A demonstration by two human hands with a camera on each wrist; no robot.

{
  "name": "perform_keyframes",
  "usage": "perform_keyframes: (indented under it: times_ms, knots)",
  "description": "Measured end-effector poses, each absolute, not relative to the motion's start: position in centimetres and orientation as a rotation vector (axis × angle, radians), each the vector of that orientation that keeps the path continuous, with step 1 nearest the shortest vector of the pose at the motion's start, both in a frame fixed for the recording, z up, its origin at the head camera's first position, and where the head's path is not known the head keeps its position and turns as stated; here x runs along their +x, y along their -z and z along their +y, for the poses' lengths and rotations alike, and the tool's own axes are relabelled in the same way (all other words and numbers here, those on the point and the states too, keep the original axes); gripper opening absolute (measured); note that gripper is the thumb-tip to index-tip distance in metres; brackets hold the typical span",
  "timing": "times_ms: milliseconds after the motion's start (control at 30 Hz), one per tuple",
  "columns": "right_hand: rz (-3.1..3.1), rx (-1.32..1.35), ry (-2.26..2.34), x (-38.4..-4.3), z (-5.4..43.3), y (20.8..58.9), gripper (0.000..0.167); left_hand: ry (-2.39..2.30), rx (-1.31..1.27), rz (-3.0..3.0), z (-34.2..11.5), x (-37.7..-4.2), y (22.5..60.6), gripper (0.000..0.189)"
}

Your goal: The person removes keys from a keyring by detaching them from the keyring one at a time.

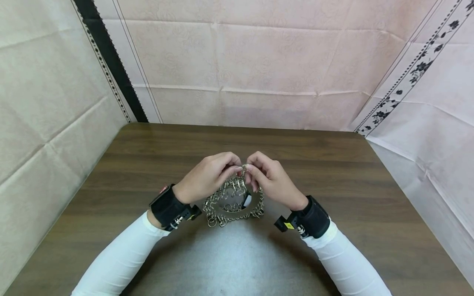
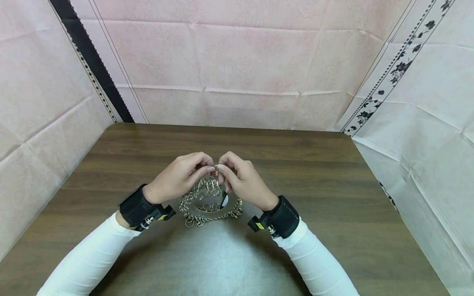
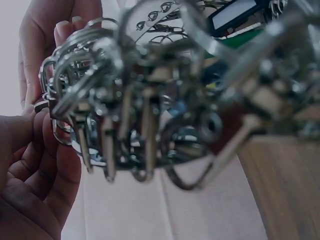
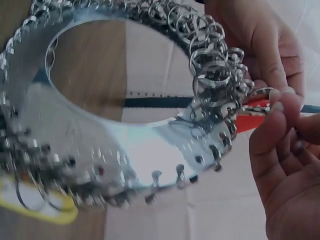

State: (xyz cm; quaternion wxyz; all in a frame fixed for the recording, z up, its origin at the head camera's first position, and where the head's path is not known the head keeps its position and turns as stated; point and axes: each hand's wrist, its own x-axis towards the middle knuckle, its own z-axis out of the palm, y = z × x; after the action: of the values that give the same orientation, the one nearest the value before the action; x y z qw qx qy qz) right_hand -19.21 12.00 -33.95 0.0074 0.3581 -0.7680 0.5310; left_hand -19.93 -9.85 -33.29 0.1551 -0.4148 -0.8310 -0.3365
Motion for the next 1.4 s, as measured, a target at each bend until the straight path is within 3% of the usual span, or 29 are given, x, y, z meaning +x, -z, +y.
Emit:
perform_keyframes:
  times_ms: [367, 1400]
  knots:
    - [-2.356, 1.227, -1.254, -18.86, 12.24, 33.29, 0.005, 0.871, -1.241, -2.329, -9.93, -19.40, 33.26, 0.004]
    - [-2.437, 1.291, -1.246, -19.21, 12.51, 33.72, 0.007, 0.826, -1.276, -2.293, -9.94, -19.63, 33.65, 0.005]
